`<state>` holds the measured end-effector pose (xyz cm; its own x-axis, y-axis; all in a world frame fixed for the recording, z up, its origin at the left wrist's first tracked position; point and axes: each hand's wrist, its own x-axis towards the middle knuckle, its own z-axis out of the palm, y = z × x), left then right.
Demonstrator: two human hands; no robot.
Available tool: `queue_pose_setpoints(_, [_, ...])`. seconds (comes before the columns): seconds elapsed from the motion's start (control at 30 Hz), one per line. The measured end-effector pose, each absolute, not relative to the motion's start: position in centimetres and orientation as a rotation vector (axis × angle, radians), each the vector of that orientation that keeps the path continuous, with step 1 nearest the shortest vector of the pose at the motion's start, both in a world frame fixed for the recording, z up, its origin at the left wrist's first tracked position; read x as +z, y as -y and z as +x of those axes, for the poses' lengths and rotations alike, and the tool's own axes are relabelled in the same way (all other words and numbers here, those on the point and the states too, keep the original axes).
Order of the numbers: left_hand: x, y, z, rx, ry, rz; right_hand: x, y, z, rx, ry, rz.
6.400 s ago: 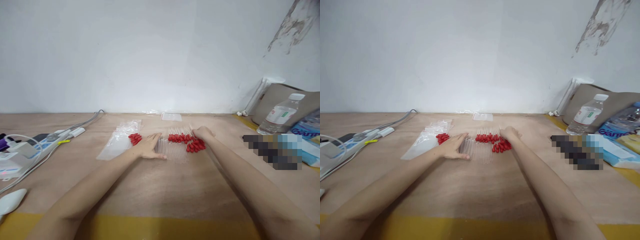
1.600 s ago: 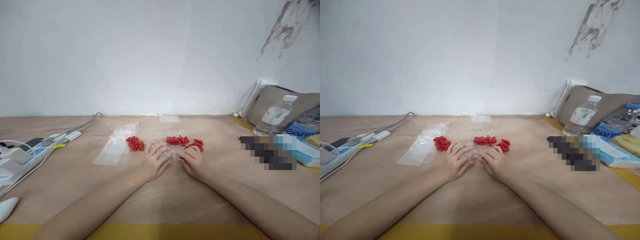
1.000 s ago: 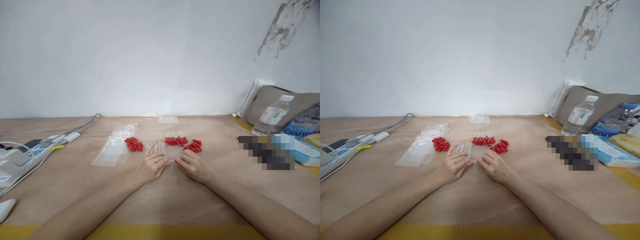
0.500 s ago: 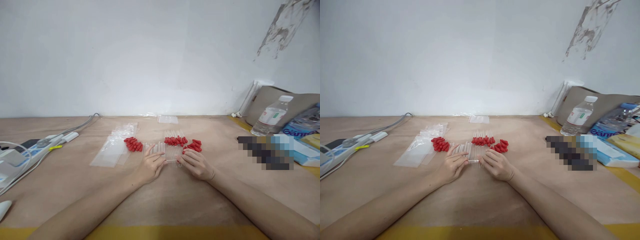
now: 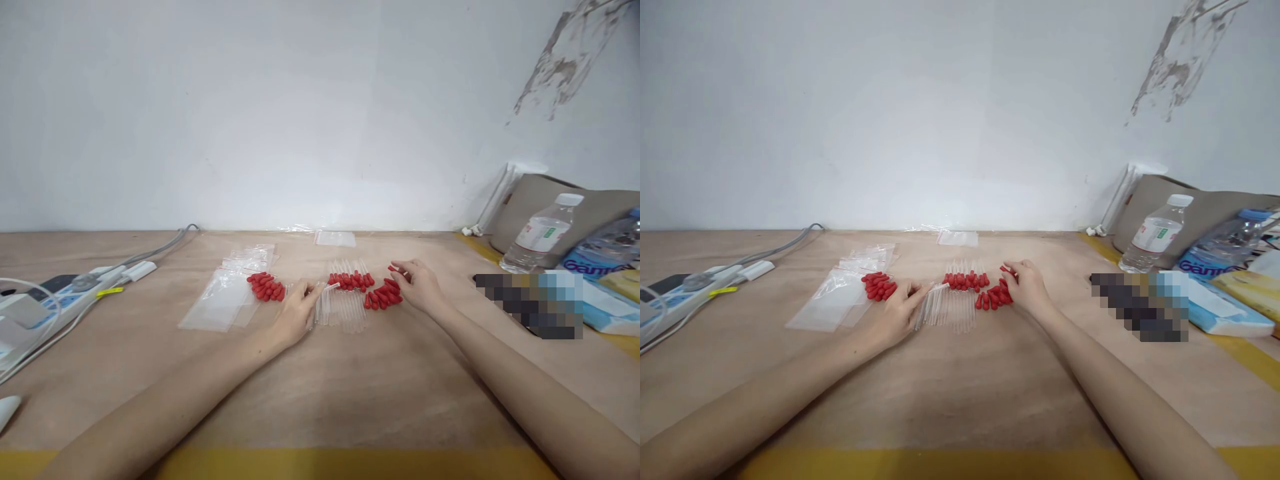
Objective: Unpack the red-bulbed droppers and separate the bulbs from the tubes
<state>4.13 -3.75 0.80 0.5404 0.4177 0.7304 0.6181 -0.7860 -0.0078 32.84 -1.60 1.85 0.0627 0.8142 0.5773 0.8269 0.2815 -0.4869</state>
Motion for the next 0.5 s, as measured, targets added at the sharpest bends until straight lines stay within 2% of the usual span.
queue_pose_setpoints(0.13, [0.6, 3.5, 5.0, -1.002, 0.749, -2.498, 2.4, 1.3, 33.3, 0.243, 1.670, -1.677])
queue_pose_setpoints(0.33, [0.4, 3.6, 6.2, -0.844, 0.665, -2.576, 1.8, 1.0, 33.8, 0.298, 1.627, -1.708])
queue_pose_setpoints(0.5, [0.8, 4.3, 6.5, -0.860, 0.759, -2.715, 1.9, 1.1, 33.1, 0.364, 1.626, -1.744])
